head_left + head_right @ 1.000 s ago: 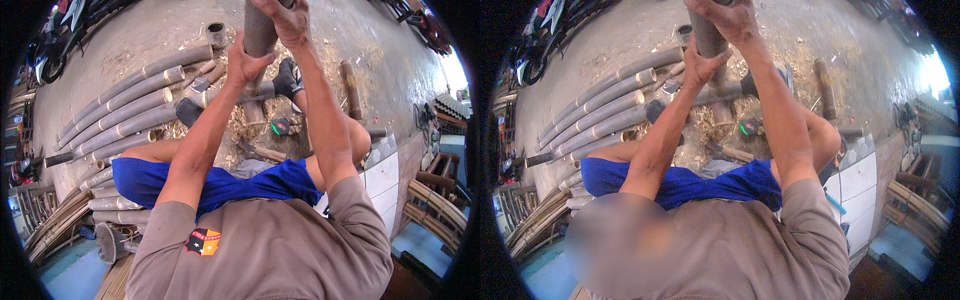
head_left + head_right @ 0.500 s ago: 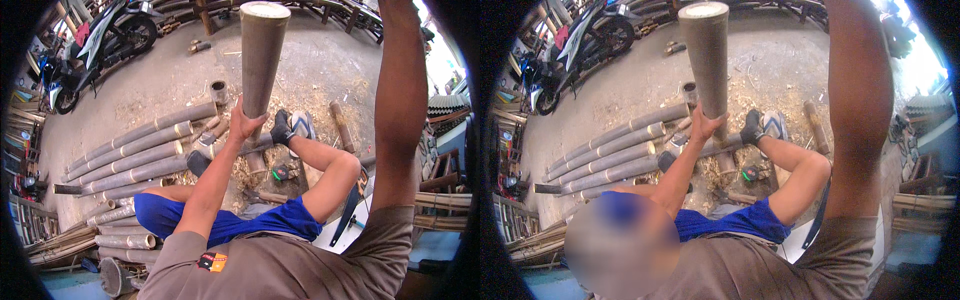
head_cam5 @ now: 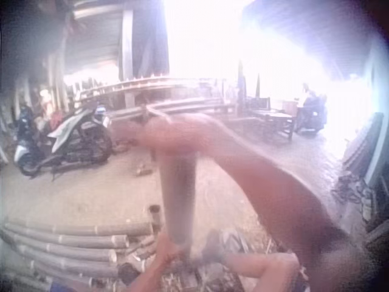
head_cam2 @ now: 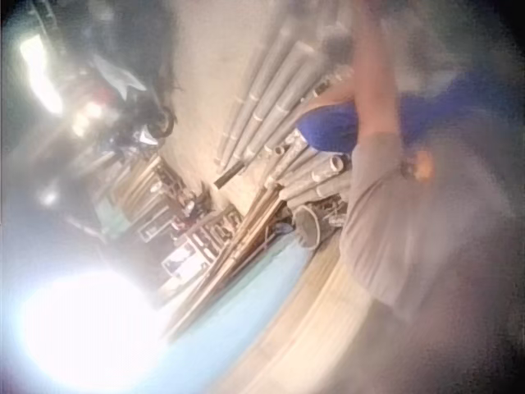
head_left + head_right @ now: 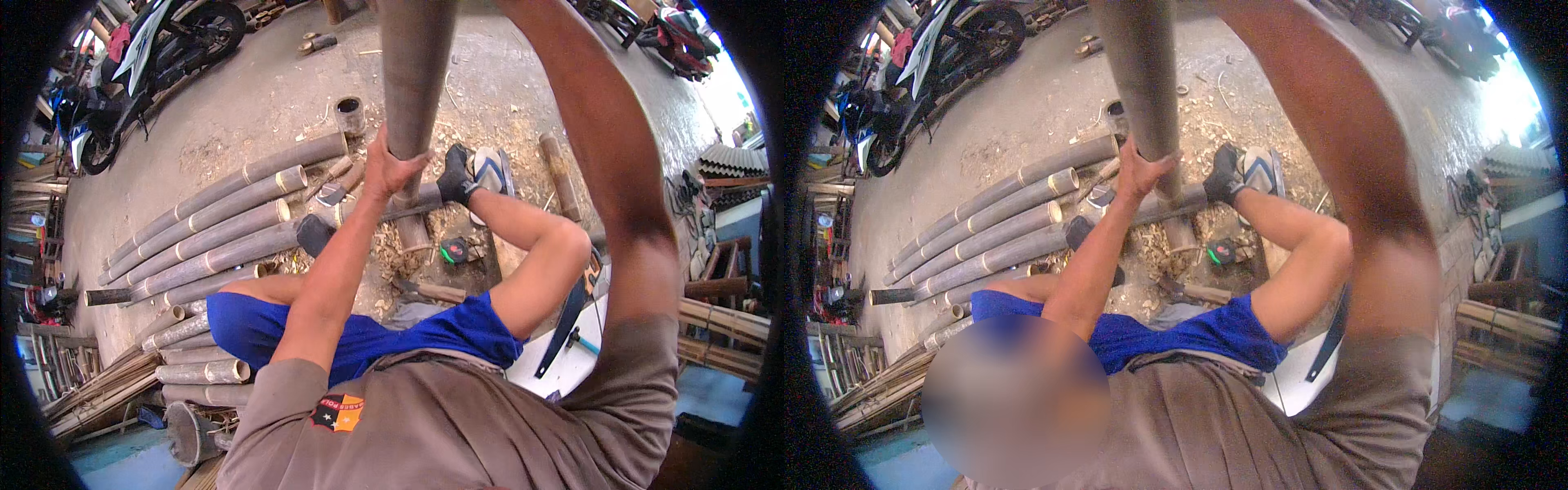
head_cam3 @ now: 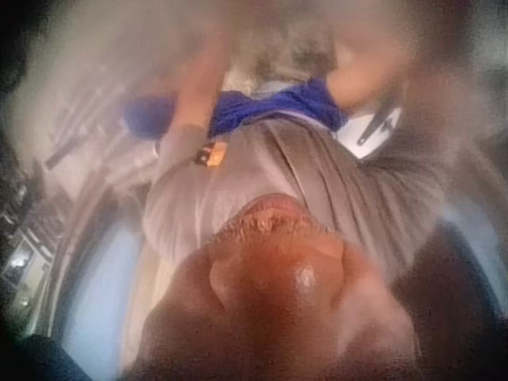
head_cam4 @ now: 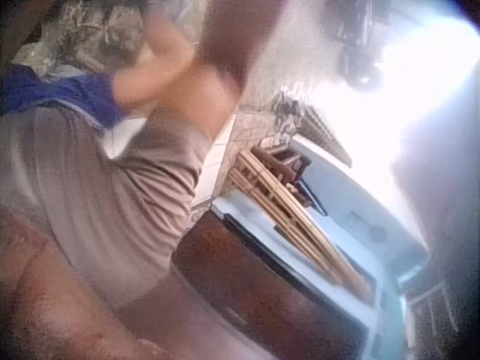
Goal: The person sits on the ground and uses a knife to cut and shape a bamboo pole, then uses a wooden mallet to drive a smaller bamboo piece into the hollow end. The person repeatedly hammers and adjusts the fit of the bamboo pieces.
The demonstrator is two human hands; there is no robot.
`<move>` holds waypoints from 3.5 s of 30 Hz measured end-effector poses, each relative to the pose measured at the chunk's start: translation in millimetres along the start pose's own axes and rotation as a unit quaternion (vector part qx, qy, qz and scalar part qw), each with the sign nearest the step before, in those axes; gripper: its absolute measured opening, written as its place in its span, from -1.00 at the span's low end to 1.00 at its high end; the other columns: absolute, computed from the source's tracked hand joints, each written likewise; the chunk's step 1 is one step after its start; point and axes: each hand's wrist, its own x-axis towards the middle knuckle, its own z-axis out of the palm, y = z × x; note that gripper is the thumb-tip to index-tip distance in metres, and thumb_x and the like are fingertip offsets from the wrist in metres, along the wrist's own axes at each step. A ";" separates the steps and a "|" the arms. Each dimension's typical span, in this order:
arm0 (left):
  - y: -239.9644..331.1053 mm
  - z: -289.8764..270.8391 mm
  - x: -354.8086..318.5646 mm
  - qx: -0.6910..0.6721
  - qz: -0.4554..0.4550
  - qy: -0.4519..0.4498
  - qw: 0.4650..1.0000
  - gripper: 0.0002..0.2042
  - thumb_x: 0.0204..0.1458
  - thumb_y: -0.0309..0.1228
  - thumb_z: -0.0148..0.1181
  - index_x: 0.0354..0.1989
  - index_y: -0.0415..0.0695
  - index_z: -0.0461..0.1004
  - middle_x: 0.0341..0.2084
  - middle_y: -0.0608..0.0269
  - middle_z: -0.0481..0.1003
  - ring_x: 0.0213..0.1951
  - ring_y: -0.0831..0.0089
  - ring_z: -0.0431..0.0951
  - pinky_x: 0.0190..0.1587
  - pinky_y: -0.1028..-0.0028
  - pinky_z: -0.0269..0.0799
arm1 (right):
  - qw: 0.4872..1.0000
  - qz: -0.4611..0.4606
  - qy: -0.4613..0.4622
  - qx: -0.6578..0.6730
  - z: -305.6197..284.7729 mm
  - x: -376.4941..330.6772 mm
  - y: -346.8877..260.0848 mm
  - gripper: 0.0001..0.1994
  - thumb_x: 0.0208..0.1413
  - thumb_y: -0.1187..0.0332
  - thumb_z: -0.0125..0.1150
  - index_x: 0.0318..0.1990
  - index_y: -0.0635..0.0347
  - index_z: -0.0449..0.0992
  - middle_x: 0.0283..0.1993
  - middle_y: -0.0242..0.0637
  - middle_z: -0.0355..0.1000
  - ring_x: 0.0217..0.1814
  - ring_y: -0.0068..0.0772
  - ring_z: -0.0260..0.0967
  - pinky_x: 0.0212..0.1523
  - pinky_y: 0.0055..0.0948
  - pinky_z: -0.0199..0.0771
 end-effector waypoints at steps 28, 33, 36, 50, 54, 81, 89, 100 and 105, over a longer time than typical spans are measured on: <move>2.0 -4.8 -18.4 -0.018 0.006 0.060 0.998 -0.06 -0.44 -0.03 0.65 0.19 -0.26 0.43 0.02 -0.04 0.59 0.05 0.16 0.60 0.15 0.19 0.48 | 0.997 0.049 -0.034 0.045 26.3 -17.5 71.2 -0.40 -0.09 0.24 0.62 0.08 0.32 0.51 0.00 -0.14 0.59 0.02 -0.27 0.56 0.16 -0.20 0.52; 2.7 -9.4 -29.5 -0.026 0.015 0.060 0.998 -0.13 -0.43 -0.07 0.64 0.12 -0.25 0.45 -0.13 -0.04 0.61 -0.08 0.16 0.64 0.06 0.26 0.50 | 0.994 0.021 0.002 0.103 60.5 -20.0 45.9 -0.30 -0.09 0.20 0.56 0.15 0.44 0.42 -0.06 0.06 0.58 -0.08 -0.06 0.62 0.05 -0.10 0.63; 14.8 -17.8 -27.5 -0.048 -0.004 0.024 0.999 -0.12 -0.43 -0.04 0.65 0.12 -0.24 0.45 -0.14 0.02 0.60 -0.10 0.24 0.63 0.03 0.27 0.49 | 0.994 0.014 0.013 0.112 74.5 -22.0 27.8 -0.31 -0.13 0.20 0.57 0.13 0.45 0.45 -0.08 0.02 0.58 -0.10 -0.12 0.61 -0.01 -0.13 0.64; 42.1 -10.7 -1.0 -0.161 -0.016 0.028 0.986 -0.18 -0.41 -0.21 0.64 0.12 -0.27 0.46 -0.12 0.15 0.62 -0.07 0.44 0.59 0.05 0.37 0.50 | 0.987 0.017 -0.053 0.150 60.5 -6.5 25.8 -0.66 -0.17 0.39 0.65 -0.20 0.19 0.66 -0.30 -0.41 0.64 -0.30 -0.50 0.58 -0.21 -0.47 0.59; 44.8 -2.4 0.0 -0.167 -0.024 0.039 0.985 -0.18 -0.41 -0.20 0.65 0.11 -0.30 0.46 -0.13 0.13 0.63 -0.08 0.42 0.61 0.05 0.37 0.50 | 0.993 0.015 -0.083 0.080 48.8 0.9 26.7 -0.28 -0.19 0.14 0.64 0.13 0.30 0.46 -0.08 -0.25 0.54 -0.13 -0.40 0.52 -0.05 -0.39 0.60; 49.3 23.6 -25.1 -0.033 0.046 0.256 0.965 -0.23 -0.34 -0.25 0.62 0.14 -0.11 0.38 -0.12 0.00 0.57 -0.08 0.18 0.65 -0.01 0.27 0.53 | 0.992 0.007 -0.059 0.110 60.3 -15.5 37.2 -0.29 -0.07 0.00 0.48 0.07 0.42 0.44 -0.10 0.01 0.54 -0.08 -0.13 0.55 0.00 -0.16 0.57; 60.3 3.5 -17.2 -0.008 0.017 0.199 0.980 -0.18 -0.34 -0.17 0.65 0.15 -0.20 0.38 -0.07 0.04 0.59 -0.02 0.28 0.60 0.11 0.26 0.47 | 0.971 0.096 -0.077 0.207 17.7 -63.7 182.4 -0.19 0.32 -0.28 -0.04 0.47 0.20 0.17 0.45 -0.20 0.24 0.51 -0.24 0.11 0.50 -0.15 0.02; 218.8 -75.3 -42.1 -0.121 0.122 0.246 0.954 -0.26 -0.14 -0.18 0.52 0.19 -0.27 0.32 -0.17 0.06 0.56 -0.18 0.24 0.63 -0.09 0.24 0.60 | 0.827 0.440 -0.338 0.091 -28.6 -160.8 198.8 -0.25 0.25 -0.20 0.04 0.38 0.23 0.35 0.24 0.02 0.44 0.31 -0.04 0.33 0.24 -0.20 0.35; 292.0 -106.9 -80.1 -0.141 0.189 0.278 0.931 -0.02 -0.11 0.23 0.34 0.32 -0.32 0.21 -0.11 -0.09 0.52 -0.14 0.10 0.62 -0.08 0.18 0.62 | 0.818 0.415 -0.347 0.194 -33.2 -192.9 108.1 -0.36 0.18 0.04 0.17 0.31 0.30 0.43 0.01 -0.12 0.52 0.04 -0.27 0.42 0.07 -0.34 0.43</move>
